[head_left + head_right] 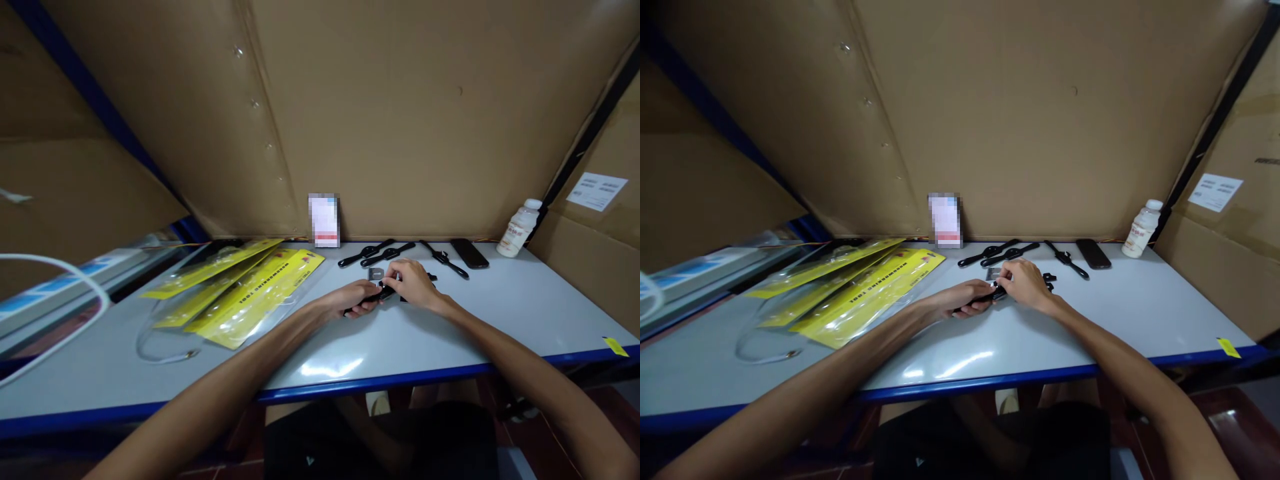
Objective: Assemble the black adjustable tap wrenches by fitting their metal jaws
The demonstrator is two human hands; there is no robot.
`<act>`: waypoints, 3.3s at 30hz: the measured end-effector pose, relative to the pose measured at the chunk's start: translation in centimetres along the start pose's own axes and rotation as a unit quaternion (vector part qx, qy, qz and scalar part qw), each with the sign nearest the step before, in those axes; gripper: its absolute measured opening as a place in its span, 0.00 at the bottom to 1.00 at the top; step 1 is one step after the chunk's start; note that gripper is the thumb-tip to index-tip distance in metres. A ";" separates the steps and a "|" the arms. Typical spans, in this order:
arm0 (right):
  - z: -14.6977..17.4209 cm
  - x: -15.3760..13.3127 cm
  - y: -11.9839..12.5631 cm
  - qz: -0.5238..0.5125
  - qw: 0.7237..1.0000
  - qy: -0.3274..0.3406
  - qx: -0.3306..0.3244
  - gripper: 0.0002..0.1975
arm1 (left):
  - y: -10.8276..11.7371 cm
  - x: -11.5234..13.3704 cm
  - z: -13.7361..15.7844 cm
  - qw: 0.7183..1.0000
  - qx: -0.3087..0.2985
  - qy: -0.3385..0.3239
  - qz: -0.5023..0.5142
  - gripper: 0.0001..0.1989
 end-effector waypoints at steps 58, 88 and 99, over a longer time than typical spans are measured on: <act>1.4 -1.9 0.4 0.101 0.990 0.099 0.031 0.13 | 1.2 -1.4 -0.5 0.999 0.027 0.030 0.027 0.15; 1.6 -1.8 0.5 0.088 0.991 0.104 0.012 0.14 | -0.5 0.4 0.4 1.000 -0.005 -0.004 0.004 0.18; 1.6 -1.4 0.4 0.069 0.991 0.113 0.015 0.12 | -0.1 -0.3 0.1 1.000 -0.004 0.004 0.005 0.17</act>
Point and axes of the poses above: each hand's wrist, its own z-axis away from the middle knuckle, its own y-axis out of the back of the hand, x = y × z, the point moved 9 cm from there along -z, towards the middle knuckle, and after that the axes turned 6 degrees about z, right-handed, at the moved point
